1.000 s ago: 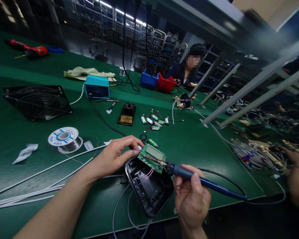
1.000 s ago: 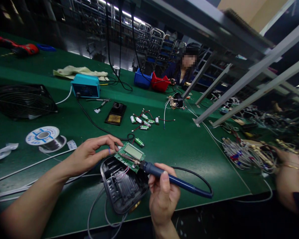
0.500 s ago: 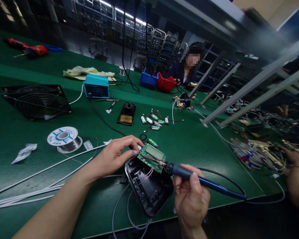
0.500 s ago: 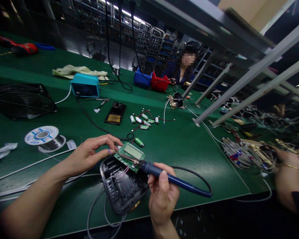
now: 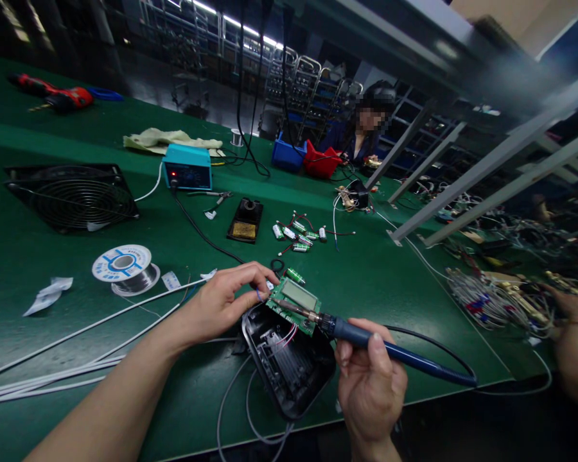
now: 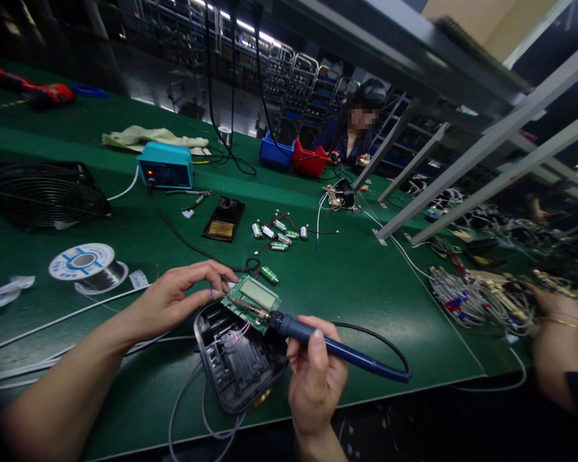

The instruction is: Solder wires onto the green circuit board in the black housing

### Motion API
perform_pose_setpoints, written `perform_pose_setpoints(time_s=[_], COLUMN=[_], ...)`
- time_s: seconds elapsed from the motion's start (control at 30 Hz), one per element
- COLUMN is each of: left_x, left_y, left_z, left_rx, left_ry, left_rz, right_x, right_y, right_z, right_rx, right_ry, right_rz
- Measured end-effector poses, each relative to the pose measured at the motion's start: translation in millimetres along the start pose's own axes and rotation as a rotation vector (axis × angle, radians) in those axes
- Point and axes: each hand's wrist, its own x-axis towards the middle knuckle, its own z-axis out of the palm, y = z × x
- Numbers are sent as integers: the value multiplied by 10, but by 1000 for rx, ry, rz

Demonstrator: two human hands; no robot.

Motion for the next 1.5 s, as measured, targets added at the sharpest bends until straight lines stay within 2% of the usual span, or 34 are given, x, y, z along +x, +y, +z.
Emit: perform_pose_setpoints(time_s=[0.6, 0.73, 0.83, 0.9, 1.07, 1.2, 1.3, 1.37, 1.4, 1.43, 1.47, 1.5], left_x=[7, 10, -5, -16, -6, -4, -76, -142, -169, -189, -201, -205], left_y=[-13, -21, -31, -39, -38, -16, -116, -295, -407, -522, -626, -709], left_z=[11, 13, 22, 29, 29, 37, 76, 115, 135, 153, 169, 180], left_rx=[-12, -18, -29, -39, -52, -6, 69, 109, 106, 88, 53, 22], left_ry=[1, -7, -7, -8, -10, 11, -9, -81, -55, -39, -68, -82], left_rz=[-6, -11, -13, -14, -45, -74, -127, -164, -187, -155, -144, -148], right_x=[30, 31, 50, 93, 291, 381, 330, 282, 267, 261, 263, 270], right_y=[-4, 7, -3, -18, -113, -173, 28, 337, 524, 710, 880, 1019], right_z=[23, 24, 38, 64, 243, 466, 625, 728, 777, 822, 860, 890], right_rx=[92, 144, 102, -18, -497, -853, -1015, -1034, -1046, -1069, -1086, -1103], right_ry=[50, 46, -73, -191, -522, -625, -566, -342, -154, 24, 146, 203], right_rz=[42, -6, -165, -278, -490, -588, -685, -805, -820, -820, -794, -762])
